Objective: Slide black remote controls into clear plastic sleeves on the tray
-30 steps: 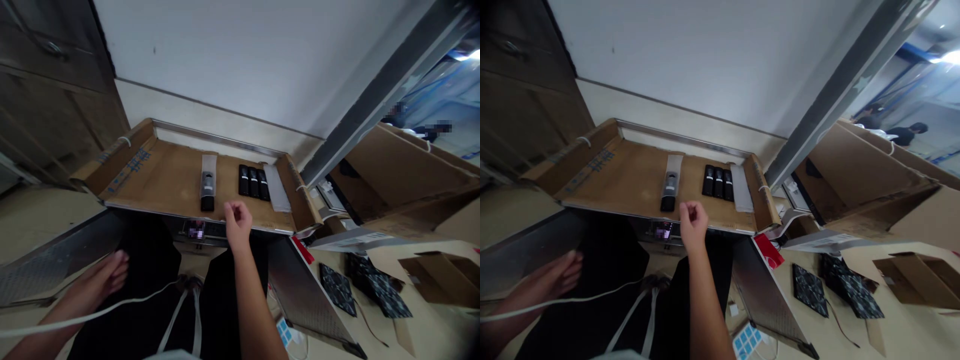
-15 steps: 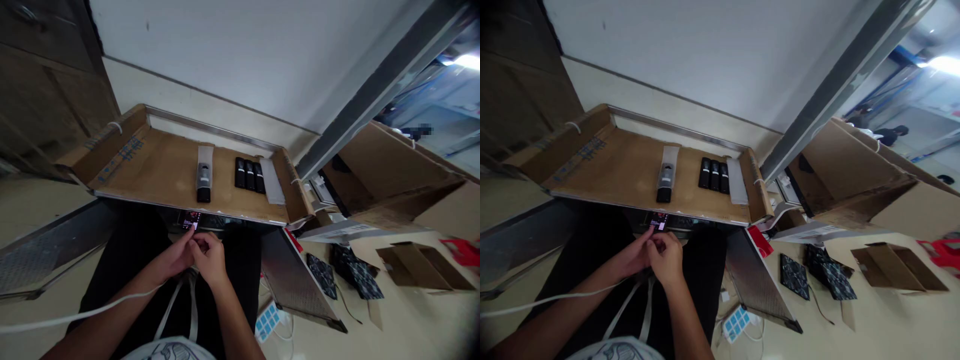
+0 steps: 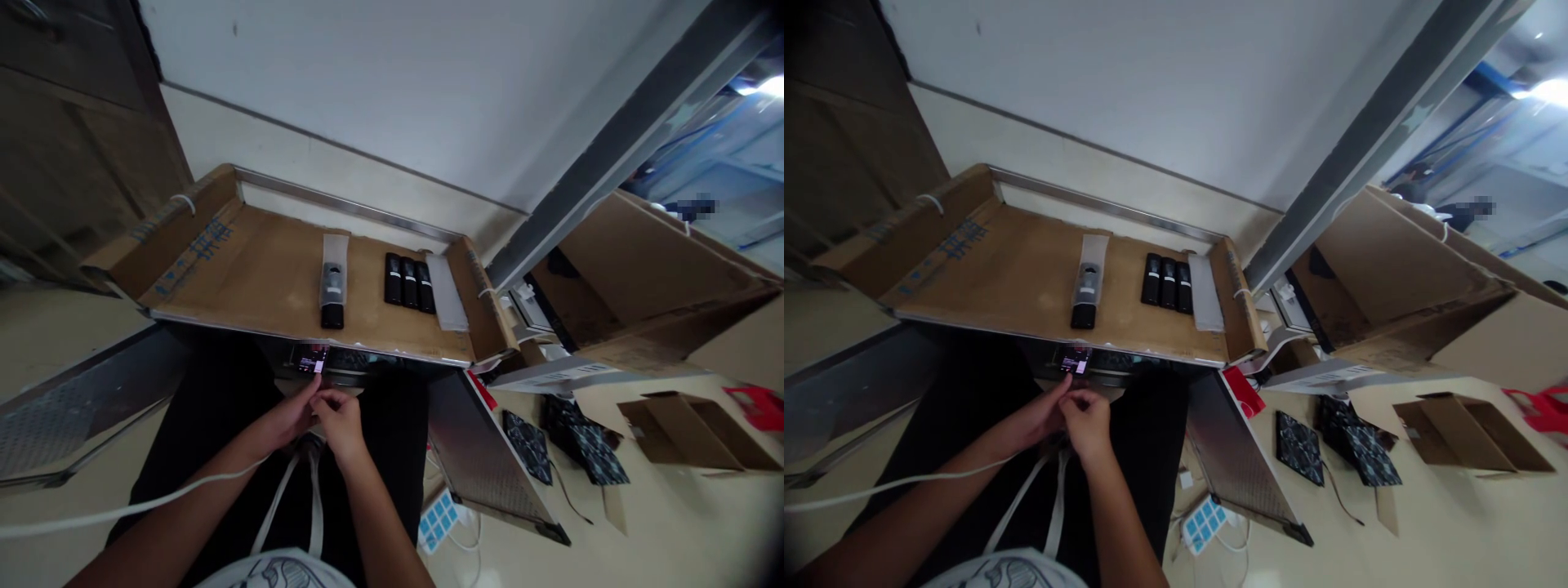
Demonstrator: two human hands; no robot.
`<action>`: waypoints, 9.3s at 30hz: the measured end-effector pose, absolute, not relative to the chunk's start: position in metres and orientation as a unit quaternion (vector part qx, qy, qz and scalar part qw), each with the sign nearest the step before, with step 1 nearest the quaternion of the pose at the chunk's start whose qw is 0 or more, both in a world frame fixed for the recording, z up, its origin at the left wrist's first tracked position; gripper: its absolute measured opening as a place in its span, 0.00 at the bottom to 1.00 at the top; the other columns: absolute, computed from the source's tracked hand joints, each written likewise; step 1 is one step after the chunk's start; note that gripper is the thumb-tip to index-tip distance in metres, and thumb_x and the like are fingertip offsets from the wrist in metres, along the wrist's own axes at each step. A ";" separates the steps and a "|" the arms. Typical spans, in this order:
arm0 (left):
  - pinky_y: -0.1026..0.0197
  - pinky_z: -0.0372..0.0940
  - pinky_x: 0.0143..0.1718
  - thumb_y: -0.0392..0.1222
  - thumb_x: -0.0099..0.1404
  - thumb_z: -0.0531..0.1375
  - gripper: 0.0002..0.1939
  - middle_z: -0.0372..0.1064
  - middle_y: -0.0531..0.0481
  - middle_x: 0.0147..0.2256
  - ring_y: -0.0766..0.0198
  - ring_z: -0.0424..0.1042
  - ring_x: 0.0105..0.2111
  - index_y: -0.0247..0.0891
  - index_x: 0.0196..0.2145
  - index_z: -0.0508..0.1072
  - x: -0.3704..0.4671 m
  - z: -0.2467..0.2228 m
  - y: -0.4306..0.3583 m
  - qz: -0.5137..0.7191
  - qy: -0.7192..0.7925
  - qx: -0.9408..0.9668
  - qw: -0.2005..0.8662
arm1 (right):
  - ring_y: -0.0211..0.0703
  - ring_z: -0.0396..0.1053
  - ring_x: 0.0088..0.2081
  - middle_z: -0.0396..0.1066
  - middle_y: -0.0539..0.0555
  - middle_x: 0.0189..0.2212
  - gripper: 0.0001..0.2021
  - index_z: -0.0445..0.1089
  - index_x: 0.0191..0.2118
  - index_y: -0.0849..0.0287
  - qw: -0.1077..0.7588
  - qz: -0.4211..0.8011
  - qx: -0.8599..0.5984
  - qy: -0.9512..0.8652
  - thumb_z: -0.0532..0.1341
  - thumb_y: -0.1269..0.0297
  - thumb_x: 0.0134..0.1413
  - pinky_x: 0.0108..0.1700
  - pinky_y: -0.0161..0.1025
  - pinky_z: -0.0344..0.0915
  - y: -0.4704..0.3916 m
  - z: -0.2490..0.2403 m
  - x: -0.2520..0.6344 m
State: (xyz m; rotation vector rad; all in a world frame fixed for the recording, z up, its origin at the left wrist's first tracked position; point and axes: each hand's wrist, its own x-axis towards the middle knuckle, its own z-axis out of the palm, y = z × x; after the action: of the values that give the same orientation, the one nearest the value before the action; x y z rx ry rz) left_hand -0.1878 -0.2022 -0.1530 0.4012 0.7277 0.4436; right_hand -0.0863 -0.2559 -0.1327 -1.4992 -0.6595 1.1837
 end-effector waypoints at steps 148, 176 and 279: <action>0.62 0.73 0.36 0.31 0.51 0.66 0.25 0.73 0.52 0.39 0.65 0.74 0.34 0.43 0.47 0.70 -0.141 -0.020 -0.021 0.544 0.328 0.369 0.678 | 0.39 0.61 0.23 0.62 0.42 0.20 0.10 0.67 0.45 0.57 0.516 0.142 -0.663 -0.524 0.57 0.63 0.57 0.31 0.36 0.57 -0.153 -0.031 -0.024; 0.39 0.59 0.53 0.40 0.68 0.53 0.21 0.59 0.30 0.58 0.39 0.57 0.56 0.34 0.56 0.71 -0.239 0.016 0.021 0.137 0.572 0.808 -0.011 | 0.36 0.57 0.23 0.58 0.42 0.20 0.08 0.68 0.34 0.57 0.597 0.221 -0.634 -0.439 0.58 0.58 0.55 0.29 0.34 0.55 -0.148 -0.031 -0.014; 0.49 0.59 0.43 0.33 0.59 0.56 0.07 0.72 0.46 0.30 0.53 0.71 0.33 0.41 0.35 0.71 -0.123 -0.028 0.006 0.362 0.402 0.841 0.001 | 0.58 0.59 0.62 0.58 0.73 0.59 0.28 0.63 0.60 0.68 0.394 -0.048 -0.744 -0.538 0.62 0.72 0.53 0.63 0.54 0.60 -0.076 -0.032 0.042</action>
State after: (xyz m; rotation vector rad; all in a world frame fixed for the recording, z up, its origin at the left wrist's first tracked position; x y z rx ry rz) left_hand -0.1227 0.0057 -0.0278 2.6398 1.2631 1.1367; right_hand 0.0415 -0.0760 -0.0323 -1.8874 -1.3641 -0.1217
